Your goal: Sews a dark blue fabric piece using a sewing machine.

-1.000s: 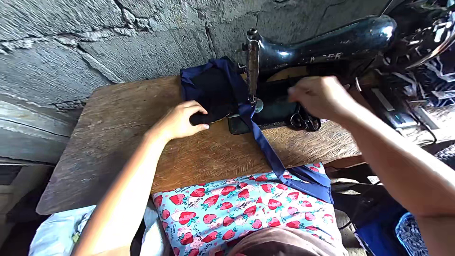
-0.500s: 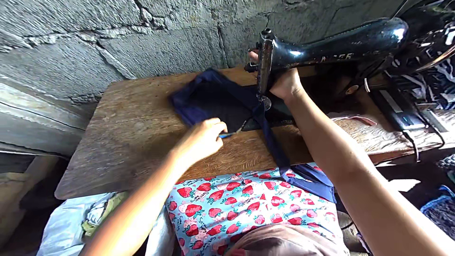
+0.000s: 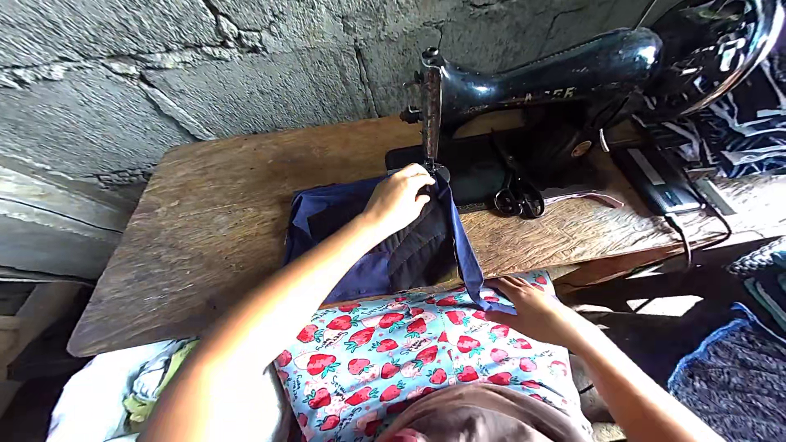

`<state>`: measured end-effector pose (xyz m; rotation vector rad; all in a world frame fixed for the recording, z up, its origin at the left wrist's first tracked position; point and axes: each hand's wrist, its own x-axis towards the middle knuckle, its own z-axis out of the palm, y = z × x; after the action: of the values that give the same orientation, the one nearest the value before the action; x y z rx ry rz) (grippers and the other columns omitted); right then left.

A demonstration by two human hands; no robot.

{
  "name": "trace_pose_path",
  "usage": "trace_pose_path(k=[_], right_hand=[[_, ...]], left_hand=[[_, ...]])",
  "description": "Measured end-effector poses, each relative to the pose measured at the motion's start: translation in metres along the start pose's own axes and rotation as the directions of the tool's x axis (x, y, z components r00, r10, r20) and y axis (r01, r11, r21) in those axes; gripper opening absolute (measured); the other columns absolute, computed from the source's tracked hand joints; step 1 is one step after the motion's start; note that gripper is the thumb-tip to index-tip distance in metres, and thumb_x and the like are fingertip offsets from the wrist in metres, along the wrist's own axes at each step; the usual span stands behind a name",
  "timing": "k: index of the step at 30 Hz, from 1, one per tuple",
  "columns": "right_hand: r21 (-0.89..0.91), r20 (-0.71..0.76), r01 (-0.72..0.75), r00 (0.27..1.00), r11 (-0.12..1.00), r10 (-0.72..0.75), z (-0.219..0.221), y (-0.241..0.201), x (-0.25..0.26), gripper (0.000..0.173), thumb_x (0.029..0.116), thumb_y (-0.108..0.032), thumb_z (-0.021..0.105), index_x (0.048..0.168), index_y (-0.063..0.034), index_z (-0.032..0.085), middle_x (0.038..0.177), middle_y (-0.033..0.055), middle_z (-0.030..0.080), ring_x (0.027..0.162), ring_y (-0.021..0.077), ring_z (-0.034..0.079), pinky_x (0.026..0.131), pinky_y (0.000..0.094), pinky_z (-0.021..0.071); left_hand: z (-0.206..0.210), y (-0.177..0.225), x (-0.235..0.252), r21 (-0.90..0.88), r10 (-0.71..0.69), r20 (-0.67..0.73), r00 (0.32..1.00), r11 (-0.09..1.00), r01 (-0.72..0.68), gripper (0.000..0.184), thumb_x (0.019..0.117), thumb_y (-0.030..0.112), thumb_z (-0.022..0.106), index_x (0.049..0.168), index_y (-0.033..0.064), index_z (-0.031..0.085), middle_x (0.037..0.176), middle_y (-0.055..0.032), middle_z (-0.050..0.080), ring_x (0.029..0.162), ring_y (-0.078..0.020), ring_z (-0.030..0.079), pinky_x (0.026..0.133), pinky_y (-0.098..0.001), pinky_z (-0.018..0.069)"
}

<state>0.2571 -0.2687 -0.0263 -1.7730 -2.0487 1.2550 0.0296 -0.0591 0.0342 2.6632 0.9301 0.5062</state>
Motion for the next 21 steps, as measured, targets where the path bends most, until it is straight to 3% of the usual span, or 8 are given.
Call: trace_pose_path(k=[1,3,6,8,11,13,17,21], right_hand=[[0.152,-0.122,0.100,0.989,0.983,-0.082,0.015,0.010,0.007,0.060,0.0953,-0.029,0.073,0.141,0.0042,0.054,0.141,0.0212,0.059,0.134,0.0295,0.055,0.114,0.0446,0.0426],[0.486,-0.244,0.335,0.939,0.807,-0.243,0.034,0.020,0.016,0.043,0.0942,-0.018,0.070,0.129,0.0048,0.059,0.123,0.0093,0.069,0.116,0.0117,0.066,0.103,0.0297,0.0539],[0.733,-0.278,0.419,0.904,0.536,-0.325,0.033,0.016,0.006,0.010,0.0981,-0.009,0.063,0.104,-0.0068,0.071,0.096,-0.0022,0.078,0.087,0.0076,0.074,0.084,0.0285,0.0617],[0.751,-0.322,0.483,0.863,0.450,-0.389,0.020,0.015,-0.010,0.012,0.1009,-0.018,0.064,0.105,-0.0152,0.074,0.094,-0.0029,0.079,0.083,0.0076,0.075,0.079,0.0263,0.0623],[0.742,-0.382,0.575,0.786,0.346,-0.486,0.000,0.005,-0.036,0.021,0.1016,-0.026,0.065,0.118,-0.0164,0.073,0.098,0.0002,0.079,0.085,0.0094,0.076,0.078,0.0253,0.0634],[0.716,-0.389,0.610,0.751,0.338,-0.533,-0.005,-0.006,-0.047,0.024,0.1022,-0.026,0.064,0.122,-0.0145,0.070,0.100,0.0011,0.078,0.086,0.0099,0.076,0.079,0.0261,0.0636],[0.600,-0.313,0.642,0.738,0.477,-0.598,0.009,-0.030,-0.047,0.029,0.1041,-0.031,0.060,0.121,-0.0085,0.068,0.097,-0.0010,0.078,0.087,0.0035,0.073,0.081,0.0222,0.0617],[0.555,-0.179,0.636,0.721,0.536,-0.670,0.038,-0.051,-0.032,0.029,0.1053,-0.021,0.058,0.122,0.0018,0.066,0.098,0.0042,0.077,0.089,0.0024,0.071,0.084,0.0209,0.0580]], left_hand=[[0.004,-0.004,0.006,-0.001,0.021,-0.008,1.000,1.000,-0.021,0.021,0.0965,0.003,0.065,0.114,-0.0023,0.073,0.127,-0.0180,0.067,0.098,-0.0297,0.070,0.088,-0.0468,0.0567],[0.010,-0.010,0.013,-0.004,0.063,-0.051,0.997,0.998,-0.064,0.016,0.0970,0.001,0.062,0.104,-0.0037,0.075,0.122,-0.0183,0.069,0.105,-0.0313,0.070,0.092,-0.0484,0.0566],[0.009,-0.014,0.014,-0.105,0.024,-0.142,0.990,0.994,-0.039,0.015,0.0973,-0.001,0.059,0.103,-0.0066,0.071,0.111,-0.0196,0.071,0.087,-0.0264,0.070,0.079,-0.0406,0.0575],[0.002,-0.017,0.015,-0.239,-0.084,-0.132,0.988,0.970,0.050,0.016,0.1015,0.002,0.056,0.110,-0.0075,0.067,0.100,-0.0188,0.072,0.079,-0.0226,0.072,0.076,-0.0383,0.0605],[-0.001,-0.035,0.015,-0.308,-0.030,-0.099,0.995,0.951,-0.002,0.024,0.0981,-0.003,0.054,0.119,-0.0056,0.064,0.108,-0.0176,0.071,0.091,-0.0195,0.071,0.085,-0.0348,0.0583],[0.000,-0.042,0.017,-0.256,0.079,-0.130,0.988,0.960,-0.111,0.031,0.0910,-0.005,0.059,0.121,-0.0053,0.066,0.111,-0.0192,0.071,0.093,-0.0211,0.072,0.085,-0.0338,0.0590],[0.008,-0.053,0.021,0.005,0.319,-0.197,0.927,0.946,-0.324,0.018,0.0838,-0.002,0.070,0.101,-0.0049,0.075,0.106,-0.0241,0.071,0.103,-0.0360,0.070,0.093,-0.0456,0.0559],[0.007,-0.054,0.020,0.239,0.384,-0.106,0.917,0.905,-0.351,0.014,0.0833,0.003,0.068,0.093,-0.0070,0.070,0.105,-0.0249,0.070,0.101,-0.0417,0.070,0.083,-0.0542,0.0577]])
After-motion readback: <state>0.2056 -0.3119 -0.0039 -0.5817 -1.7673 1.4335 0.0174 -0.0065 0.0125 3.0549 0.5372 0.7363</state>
